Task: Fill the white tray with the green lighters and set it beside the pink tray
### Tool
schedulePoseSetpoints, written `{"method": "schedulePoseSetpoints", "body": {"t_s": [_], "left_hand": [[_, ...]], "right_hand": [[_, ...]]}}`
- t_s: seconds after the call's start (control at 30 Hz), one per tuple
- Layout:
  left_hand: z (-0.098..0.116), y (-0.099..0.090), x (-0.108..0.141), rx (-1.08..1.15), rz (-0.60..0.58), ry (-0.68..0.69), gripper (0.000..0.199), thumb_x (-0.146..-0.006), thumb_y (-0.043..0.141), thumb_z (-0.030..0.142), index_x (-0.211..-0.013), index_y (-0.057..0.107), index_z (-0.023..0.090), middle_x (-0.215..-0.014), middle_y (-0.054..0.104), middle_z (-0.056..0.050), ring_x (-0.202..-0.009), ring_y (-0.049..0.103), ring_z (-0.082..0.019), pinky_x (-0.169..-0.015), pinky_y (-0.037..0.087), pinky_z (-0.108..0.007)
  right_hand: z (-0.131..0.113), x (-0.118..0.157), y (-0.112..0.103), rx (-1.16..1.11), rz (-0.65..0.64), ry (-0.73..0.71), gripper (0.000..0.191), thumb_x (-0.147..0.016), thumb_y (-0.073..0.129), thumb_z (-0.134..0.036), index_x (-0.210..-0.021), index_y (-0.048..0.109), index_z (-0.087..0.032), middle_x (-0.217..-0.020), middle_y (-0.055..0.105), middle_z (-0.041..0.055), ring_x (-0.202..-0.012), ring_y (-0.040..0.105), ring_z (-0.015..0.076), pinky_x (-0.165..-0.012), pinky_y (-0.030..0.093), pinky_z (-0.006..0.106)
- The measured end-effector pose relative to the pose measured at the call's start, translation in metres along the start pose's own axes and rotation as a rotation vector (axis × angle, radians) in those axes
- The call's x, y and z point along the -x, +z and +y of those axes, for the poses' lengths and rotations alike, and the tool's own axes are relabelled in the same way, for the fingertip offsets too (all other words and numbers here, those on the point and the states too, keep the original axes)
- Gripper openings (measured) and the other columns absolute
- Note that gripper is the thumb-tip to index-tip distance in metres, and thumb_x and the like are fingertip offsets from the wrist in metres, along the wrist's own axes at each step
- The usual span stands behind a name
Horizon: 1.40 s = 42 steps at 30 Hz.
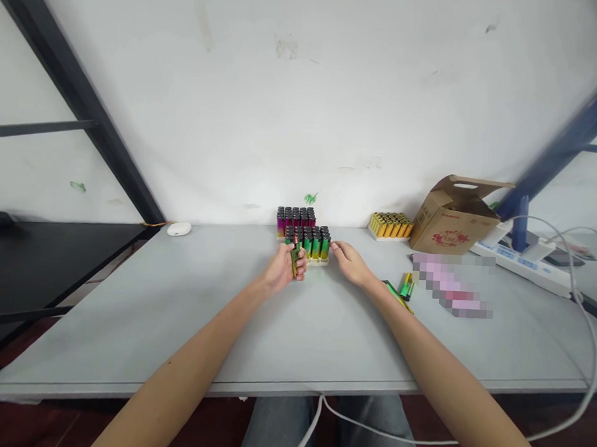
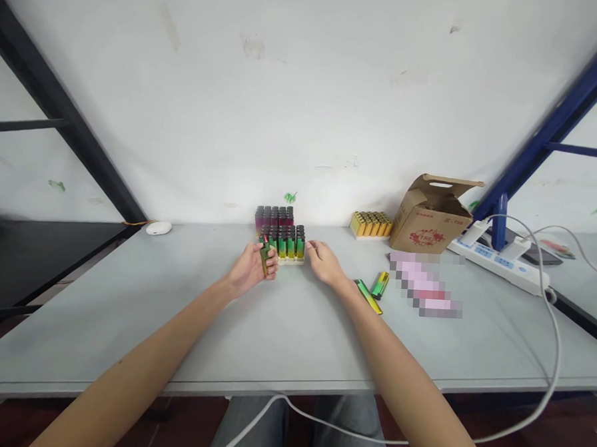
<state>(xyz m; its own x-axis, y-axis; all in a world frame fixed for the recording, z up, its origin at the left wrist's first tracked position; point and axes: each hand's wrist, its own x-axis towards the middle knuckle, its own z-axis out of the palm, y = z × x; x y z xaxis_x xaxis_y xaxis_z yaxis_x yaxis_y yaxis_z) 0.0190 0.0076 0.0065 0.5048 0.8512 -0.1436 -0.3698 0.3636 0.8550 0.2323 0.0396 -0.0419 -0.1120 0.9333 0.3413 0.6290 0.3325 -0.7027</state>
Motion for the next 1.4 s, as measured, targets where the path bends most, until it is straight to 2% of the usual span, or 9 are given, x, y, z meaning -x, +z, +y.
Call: {"method": "schedulePoseSetpoints", "body": {"t_s": [0.13,0.3,0.5,0.6,0.73,0.9,1.17,1.4], "left_hand": [[-0.001,-0.002,-0.002,0.001,0.014,0.005,0.028,-0.092,0.033,0.036,-0.077,0.048,0.018,-0.064,0.036,0.003,-0.051,0.038,-0.01,-0.049,0.034,-0.022],[-0.003,-0.004,-0.003,-0.023,0.046,0.082,0.035,-0.095,0.039,0.046,-0.093,0.057,0.017,-0.069,0.043,0.002,-0.056,0.044,-0.01,-0.052,0.038,-0.022],[0.004,-0.006,0.002,-0.025,0.066,0.168,0.029,-0.092,0.048,0.037,-0.107,0.061,0.016,-0.077,0.052,-0.001,-0.067,0.053,-0.012,-0.064,0.046,-0.026],[0.006,-0.009,0.003,-0.174,0.114,0.272,0.029,-0.089,0.058,0.042,-0.104,0.061,0.017,-0.079,0.056,0.0,-0.071,0.057,-0.012,-0.072,0.047,-0.028],[0.007,-0.018,-0.001,-0.518,0.231,0.419,0.035,-0.081,0.066,0.049,-0.096,0.062,0.017,-0.081,0.064,-0.002,-0.081,0.062,-0.016,-0.076,0.047,-0.029],[0.006,-0.027,-0.008,-0.738,0.334,0.55,0.033,-0.073,0.072,0.041,-0.093,0.065,0.017,-0.09,0.069,-0.006,-0.086,0.064,-0.02,-0.077,0.051,-0.032],[0.003,-0.029,-0.009,-0.956,0.379,0.601,0.023,-0.074,0.07,0.031,-0.093,0.074,0.019,-0.098,0.071,-0.008,-0.089,0.065,-0.022,-0.08,0.053,-0.036],[-0.003,-0.033,-0.014,-1.045,0.338,0.607,0.02,-0.075,0.069,0.028,-0.093,0.073,0.021,-0.098,0.072,-0.006,-0.09,0.065,-0.021,-0.084,0.052,-0.037]], "right_hand": [[-0.002,0.0,0.0,0.017,-0.002,-0.004,0.047,-0.097,0.03,-0.044,-0.112,0.063,-0.014,-0.119,0.065,0.0147,-0.112,0.057,0.0264,-0.101,0.039,0.039],[-0.008,0.002,0.0,0.018,-0.005,-0.025,0.045,-0.098,0.03,-0.041,-0.116,0.061,-0.014,-0.118,0.065,0.0127,-0.112,0.057,0.0236,-0.1,0.041,0.036],[-0.01,0.002,-0.001,0.046,-0.019,-0.012,0.045,-0.098,0.03,-0.04,-0.117,0.061,-0.013,-0.12,0.064,0.0138,-0.113,0.056,0.0237,-0.101,0.04,0.037],[-0.01,0.003,-0.003,0.061,-0.027,-0.005,0.045,-0.098,0.03,-0.041,-0.117,0.06,-0.013,-0.121,0.063,0.0141,-0.115,0.056,0.024,-0.101,0.04,0.037],[-0.01,0.004,-0.004,0.068,-0.041,0.023,0.043,-0.098,0.034,-0.041,-0.118,0.058,-0.012,-0.12,0.062,0.0151,-0.107,0.06,0.0231,-0.097,0.044,0.036],[-0.009,0.005,-0.003,0.058,-0.053,0.032,0.04,-0.097,0.037,-0.04,-0.119,0.057,-0.013,-0.12,0.061,0.0152,-0.102,0.062,0.0213,-0.095,0.045,0.035],[-0.003,0.005,0.002,0.058,-0.067,0.047,0.038,-0.093,0.047,-0.037,-0.122,0.055,-0.013,-0.124,0.055,0.0166,-0.101,0.062,0.0222,-0.091,0.049,0.037],[-0.001,0.004,0.001,0.075,-0.08,0.025,0.036,-0.09,0.05,-0.034,-0.12,0.056,-0.014,-0.122,0.057,0.0153,-0.106,0.06,0.023,-0.092,0.047,0.037]]}}
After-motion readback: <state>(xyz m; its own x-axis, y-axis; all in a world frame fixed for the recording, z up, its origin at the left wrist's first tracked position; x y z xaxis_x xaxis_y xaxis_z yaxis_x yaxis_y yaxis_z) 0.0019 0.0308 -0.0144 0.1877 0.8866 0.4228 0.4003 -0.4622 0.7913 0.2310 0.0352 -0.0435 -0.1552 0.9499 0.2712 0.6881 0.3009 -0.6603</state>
